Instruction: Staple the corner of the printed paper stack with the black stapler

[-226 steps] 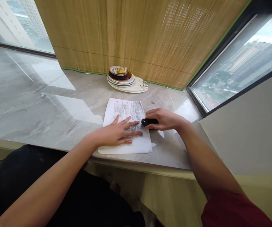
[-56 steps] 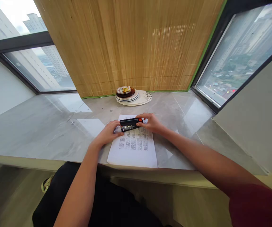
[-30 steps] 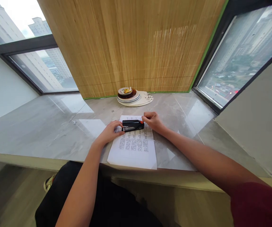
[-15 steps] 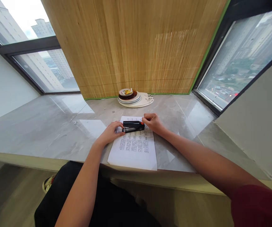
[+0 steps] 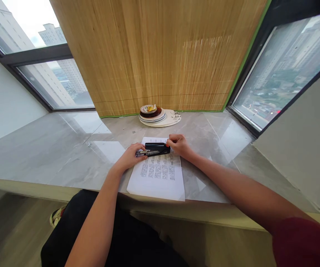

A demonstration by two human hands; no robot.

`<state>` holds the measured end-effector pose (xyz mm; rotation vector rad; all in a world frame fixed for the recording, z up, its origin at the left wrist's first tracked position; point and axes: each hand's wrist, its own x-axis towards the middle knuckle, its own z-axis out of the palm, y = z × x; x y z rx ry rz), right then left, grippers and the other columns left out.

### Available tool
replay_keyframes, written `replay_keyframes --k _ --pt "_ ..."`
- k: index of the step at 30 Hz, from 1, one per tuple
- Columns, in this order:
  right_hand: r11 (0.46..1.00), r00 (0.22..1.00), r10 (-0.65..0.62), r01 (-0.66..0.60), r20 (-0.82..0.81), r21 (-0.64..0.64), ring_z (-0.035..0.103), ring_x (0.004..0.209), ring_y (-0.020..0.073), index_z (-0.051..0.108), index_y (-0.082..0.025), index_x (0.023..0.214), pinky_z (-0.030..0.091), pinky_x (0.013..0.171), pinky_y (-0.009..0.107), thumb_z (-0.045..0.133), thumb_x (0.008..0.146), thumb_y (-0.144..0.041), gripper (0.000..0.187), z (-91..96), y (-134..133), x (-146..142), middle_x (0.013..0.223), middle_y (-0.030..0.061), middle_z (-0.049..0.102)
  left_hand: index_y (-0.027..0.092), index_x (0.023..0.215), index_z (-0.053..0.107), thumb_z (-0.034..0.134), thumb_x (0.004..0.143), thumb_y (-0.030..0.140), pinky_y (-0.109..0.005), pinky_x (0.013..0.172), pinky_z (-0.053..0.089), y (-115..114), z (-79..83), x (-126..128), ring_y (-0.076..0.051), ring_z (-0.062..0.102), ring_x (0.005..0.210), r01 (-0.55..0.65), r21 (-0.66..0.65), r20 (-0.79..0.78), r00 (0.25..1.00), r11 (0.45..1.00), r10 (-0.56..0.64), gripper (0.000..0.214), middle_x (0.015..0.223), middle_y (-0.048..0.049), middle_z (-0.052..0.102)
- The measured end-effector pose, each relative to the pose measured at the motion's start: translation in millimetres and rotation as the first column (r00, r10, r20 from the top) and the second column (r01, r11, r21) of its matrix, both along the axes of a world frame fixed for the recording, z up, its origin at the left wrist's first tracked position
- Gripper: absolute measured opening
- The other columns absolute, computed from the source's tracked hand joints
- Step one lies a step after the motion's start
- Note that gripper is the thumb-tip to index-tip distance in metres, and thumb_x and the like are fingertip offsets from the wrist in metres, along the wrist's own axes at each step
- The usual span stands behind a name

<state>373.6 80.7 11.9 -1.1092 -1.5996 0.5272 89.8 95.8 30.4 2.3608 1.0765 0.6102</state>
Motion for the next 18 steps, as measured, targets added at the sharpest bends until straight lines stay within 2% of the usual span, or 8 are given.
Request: replay_keyframes --k 3,6,9,10,12,14,16,18 --pt "1.0 1.0 -0.006 0.006 0.004 0.025 0.031 0.055 0.0106 0.034 -0.022 0.051 0.025 0.056 0.03 0.056 0.084 -0.031 0.041 3.0 -2.2 -0.5 0.056 -0.004 0.032 0.023 0.1 0.069 0.074 0.086 0.039 -0.049 0.11 0.049 -0.3 1.2 0.2 -0.029 0.065 0.117 0.003 0.005 -0.008 1.0 1.0 -0.003 0.023 0.124 -0.008 0.07" --pt "0.997 1.0 0.026 -0.027 0.017 0.07 0.046 0.061 0.0139 0.055 -0.021 0.057 0.037 0.063 0.03 0.057 0.095 -0.041 0.043 8.0 -4.8 -1.0 0.06 -0.0006 0.05 0.023 0.102 0.071 0.075 0.085 0.038 -0.05 0.111 0.049 -0.5 1.5 -0.7 -0.03 0.065 0.118 0.007 0.012 -0.011 1.0 1.0 -0.007 0.023 0.125 -0.0081 0.071" --pt "0.99 0.989 0.126 -0.13 0.072 0.058 0.061 0.082 0.0184 0.075 -0.021 0.086 0.048 0.077 0.031 0.061 0.097 -0.045 0.03 10.7 -6.7 -2.6 0.087 0.005 0.073 0.023 0.112 0.071 0.081 0.08 0.039 -0.049 0.112 0.049 -0.7 1.9 -1.1 -0.031 0.065 0.121 -0.015 -0.013 0.028 0.999 1.0 0.015 0.036 0.13 -0.0085 0.07" --pt "0.985 0.98 0.164 -0.169 0.11 0.034 0.065 0.09 0.0194 0.078 -0.021 0.099 0.05 0.083 0.032 0.064 0.096 -0.045 0.027 10.4 -7.2 -3.5 0.099 0.0063 0.076 0.023 0.117 0.07 0.083 0.078 0.039 -0.049 0.112 0.049 -0.5 2.1 -1.0 -0.031 0.065 0.123 -0.039 -0.034 0.064 0.997 0.999 0.041 0.044 0.133 -0.0087 0.069" --pt "0.973 0.952 0.228 -0.229 0.203 -0.021 0.068 0.101 0.0214 0.077 -0.022 0.119 0.052 0.091 0.034 0.072 0.093 -0.042 0.034 8.1 -7.9 -5.6 0.115 0.008 0.077 0.022 0.125 0.068 0.081 0.08 0.044 -0.048 0.113 0.049 0.7 2.5 -0.6 -0.031 0.063 0.127 -0.102 -0.102 0.176 0.977 0.99 0.119 0.051 0.137 -0.0095 0.068" --pt "0.967 0.927 0.253 -0.248 0.276 -0.052 0.071 0.103 0.0228 0.076 -0.022 0.124 0.053 0.095 0.036 0.079 0.088 -0.036 0.039 4.5 -8.6 -7.3 0.115 0.0079 0.078 0.02 0.123 0.067 0.069 0.091 0.052 -0.049 0.115 0.049 3.1 2.8 -1.0 -0.03 0.062 0.131 -0.152 -0.221 0.358 0.906 0.963 0.225 0.045 0.139 -0.0116 0.068" --pt "0.971 0.924 0.237 -0.237 0.299 -0.039 0.073 0.097 0.0223 0.077 -0.022 0.119 0.054 0.093 0.035 0.081 0.085 -0.028 0.035 1.3 -9.6 -8.1 0.109 0.0065 0.079 0.018 0.116 0.067 0.057 0.099 0.05 -0.049 0.116 0.049 5.8 3.1 -2.8 -0.028 0.064 0.132 -0.148 -0.379 0.542 0.765 0.914 0.349 0.038 0.137 -0.0145 0.069" --pt "0.977 0.934 0.193 -0.21 0.299 0.025 0.073 0.092 0.0213 0.079 -0.023 0.115 0.055 0.088 0.034 0.08 0.086 -0.026 0.03 0.0 -11.5 -7.9 0.104 0.0059 0.079 0.015 0.111 0.067 0.059 0.097 0.038 -0.049 0.117 0.05 7.4 3.8 -5.2 -0.027 0.068 0.128 -0.097 -0.534 0.63 0.616 0.84 0.473 0.028 0.134 -0.0171 0.071"
